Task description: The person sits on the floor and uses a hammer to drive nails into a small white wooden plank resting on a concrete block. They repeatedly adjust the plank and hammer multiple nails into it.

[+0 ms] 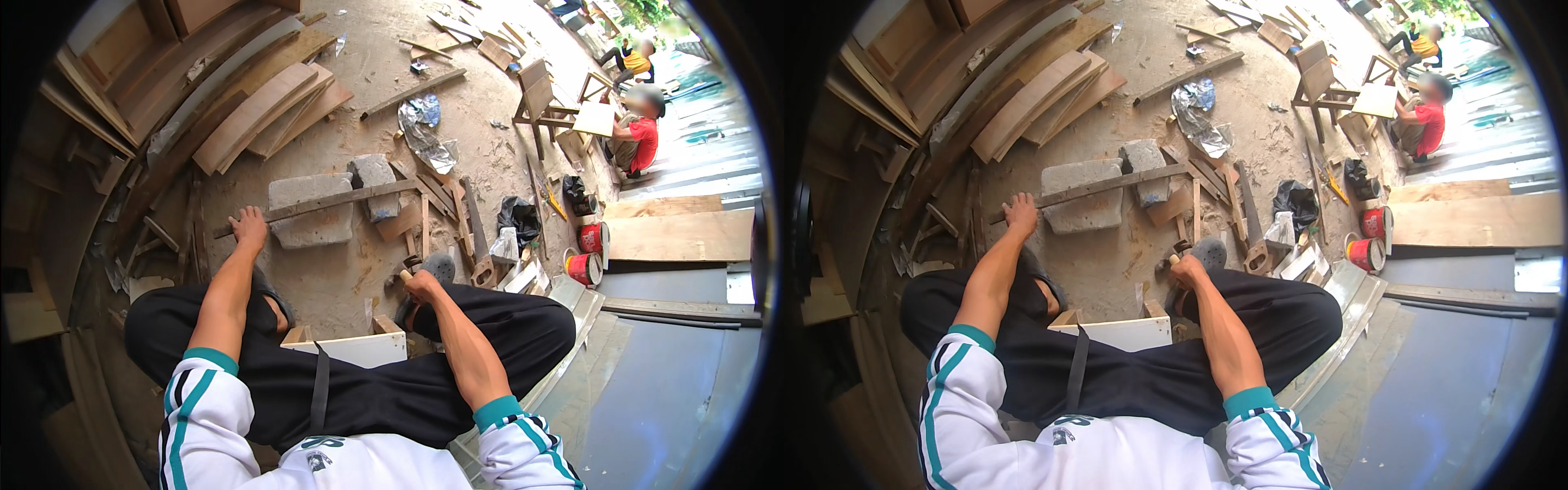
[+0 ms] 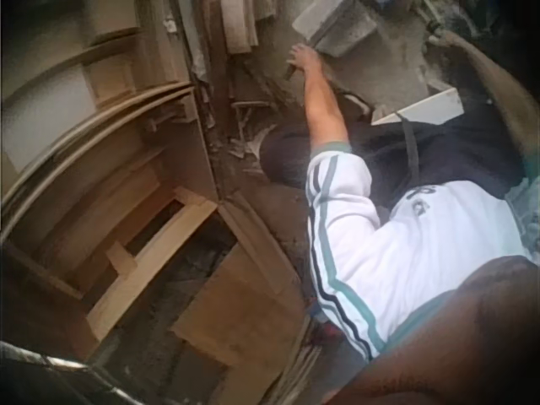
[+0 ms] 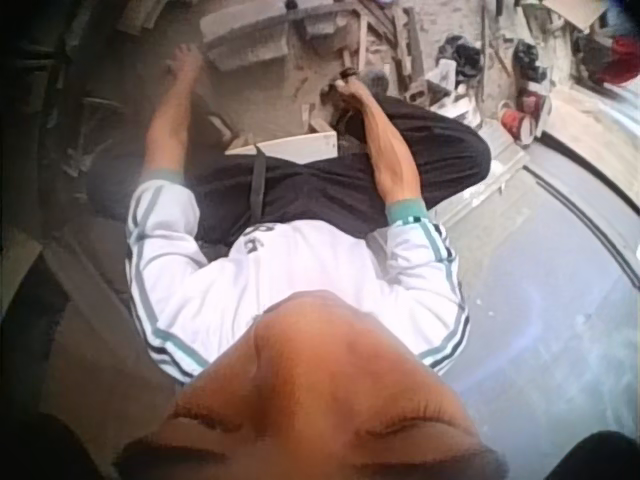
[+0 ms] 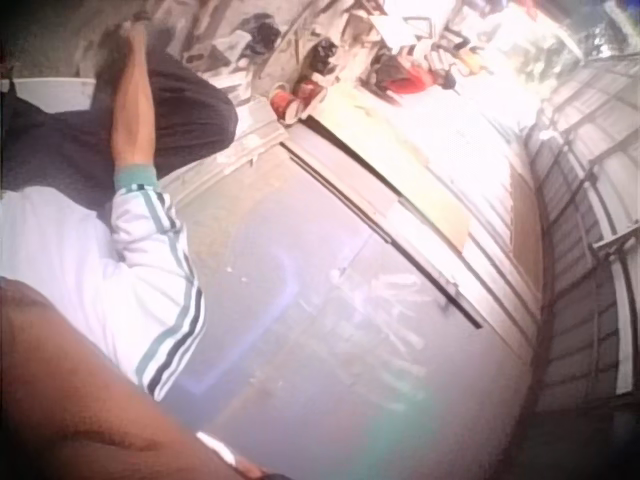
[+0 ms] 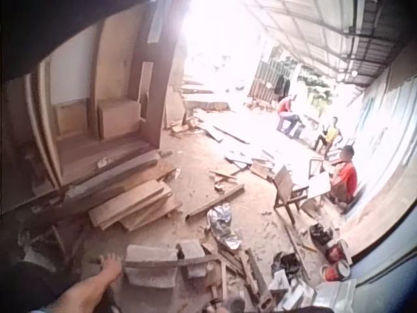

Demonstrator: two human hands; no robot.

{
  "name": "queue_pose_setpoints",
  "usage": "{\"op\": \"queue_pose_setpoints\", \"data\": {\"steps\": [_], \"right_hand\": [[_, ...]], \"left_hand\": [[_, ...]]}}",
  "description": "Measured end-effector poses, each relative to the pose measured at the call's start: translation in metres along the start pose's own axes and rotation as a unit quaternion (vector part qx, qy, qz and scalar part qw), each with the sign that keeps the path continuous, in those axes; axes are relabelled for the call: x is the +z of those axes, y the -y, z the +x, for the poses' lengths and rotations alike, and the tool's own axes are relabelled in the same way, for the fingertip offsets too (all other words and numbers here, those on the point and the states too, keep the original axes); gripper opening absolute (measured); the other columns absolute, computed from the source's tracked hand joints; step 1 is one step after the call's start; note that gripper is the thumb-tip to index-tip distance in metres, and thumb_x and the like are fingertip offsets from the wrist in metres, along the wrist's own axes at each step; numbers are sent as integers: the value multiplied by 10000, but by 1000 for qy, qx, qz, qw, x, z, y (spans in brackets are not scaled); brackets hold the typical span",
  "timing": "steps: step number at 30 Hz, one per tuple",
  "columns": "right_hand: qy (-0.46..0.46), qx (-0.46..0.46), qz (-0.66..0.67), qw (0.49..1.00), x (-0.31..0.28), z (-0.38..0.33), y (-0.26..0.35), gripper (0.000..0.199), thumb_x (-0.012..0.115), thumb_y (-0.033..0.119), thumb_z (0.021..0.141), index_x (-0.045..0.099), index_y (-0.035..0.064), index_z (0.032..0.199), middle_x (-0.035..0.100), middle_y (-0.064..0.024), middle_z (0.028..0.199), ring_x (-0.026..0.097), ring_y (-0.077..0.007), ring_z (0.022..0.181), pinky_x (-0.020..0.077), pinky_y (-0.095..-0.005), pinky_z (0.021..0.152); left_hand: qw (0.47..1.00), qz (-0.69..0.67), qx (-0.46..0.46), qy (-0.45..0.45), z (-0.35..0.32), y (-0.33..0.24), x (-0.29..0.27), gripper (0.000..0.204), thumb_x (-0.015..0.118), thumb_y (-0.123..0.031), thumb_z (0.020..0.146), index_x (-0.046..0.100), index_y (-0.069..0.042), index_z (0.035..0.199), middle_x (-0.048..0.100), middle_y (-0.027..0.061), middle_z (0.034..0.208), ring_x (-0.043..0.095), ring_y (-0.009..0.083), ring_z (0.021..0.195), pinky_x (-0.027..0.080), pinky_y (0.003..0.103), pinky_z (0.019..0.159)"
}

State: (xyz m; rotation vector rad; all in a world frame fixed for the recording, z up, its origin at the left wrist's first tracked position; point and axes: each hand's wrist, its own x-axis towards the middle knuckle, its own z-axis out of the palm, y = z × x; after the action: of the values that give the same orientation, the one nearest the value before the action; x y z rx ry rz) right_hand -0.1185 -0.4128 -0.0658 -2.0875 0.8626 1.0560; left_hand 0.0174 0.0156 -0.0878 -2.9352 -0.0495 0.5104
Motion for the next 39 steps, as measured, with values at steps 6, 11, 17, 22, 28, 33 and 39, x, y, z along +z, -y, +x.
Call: {"op": "queue_pose_setpoints", "data": {"steps": [6,11,17,22,28,33,39], "right_hand": [[52,9,-88,995,4,10,-1,188,583,100,719,695,-32,794,674,-215,760,692,-309,723,535,-388,611],[101,-313,-449,831,-5,48,-32,107,669,106,654,675,0,665,643,-160,669,672,-276,683,512,-384,553],[164,-462,-480,727,-16,32,-1,103,715,117,699,660,42,656,679,-150,709,685,-252,671,556,-369,587],[182,147,155,960,5,31,-16,152,625,107,856,591,-7,951,674,-144,822,680,-234,657,601,-363,556],[220,179,289,914,-6,6,-15,134,538,43,897,503,-76,947,613,-162,751,621,-223,545,568,-318,454],[217,114,223,943,2,13,-16,206,584,147,913,514,-42,868,578,-97,645,538,-168,448,472,-295,379],[27,-28,163,986,6,-51,42,396,576,390,935,556,-5,908,526,-86,557,542,-178,426,430,-325,396]], "left_hand": [[995,21,-51,85,4,26,14,506,545,-221,916,397,-76,1378,407,107,1377,358,276,1325,308,610,1043],[1000,-26,2,-2,-4,-5,-17,649,633,-214,818,382,-45,1393,343,153,1461,304,293,1376,314,554,1066],[962,-166,170,-132,11,-54,-31,628,652,-229,803,429,-27,1354,395,192,1429,380,338,1324,327,448,1090],[963,-162,200,-80,21,-139,-35,660,588,-360,887,332,-138,1453,283,183,1509,255,373,1397,238,490,1131],[978,-132,162,15,16,-159,-15,578,439,-400,969,241,-284,1499,162,131,1575,165,381,1434,132,522,1154],[966,-151,203,-49,6,-154,-3,510,408,-407,986,320,-267,1468,209,146,1559,233,358,1408,193,497,1129],[953,-276,110,-64,36,-161,-15,416,426,-395,974,514,-177,1317,323,159,1499,314,322,1355,235,479,1083]]}}
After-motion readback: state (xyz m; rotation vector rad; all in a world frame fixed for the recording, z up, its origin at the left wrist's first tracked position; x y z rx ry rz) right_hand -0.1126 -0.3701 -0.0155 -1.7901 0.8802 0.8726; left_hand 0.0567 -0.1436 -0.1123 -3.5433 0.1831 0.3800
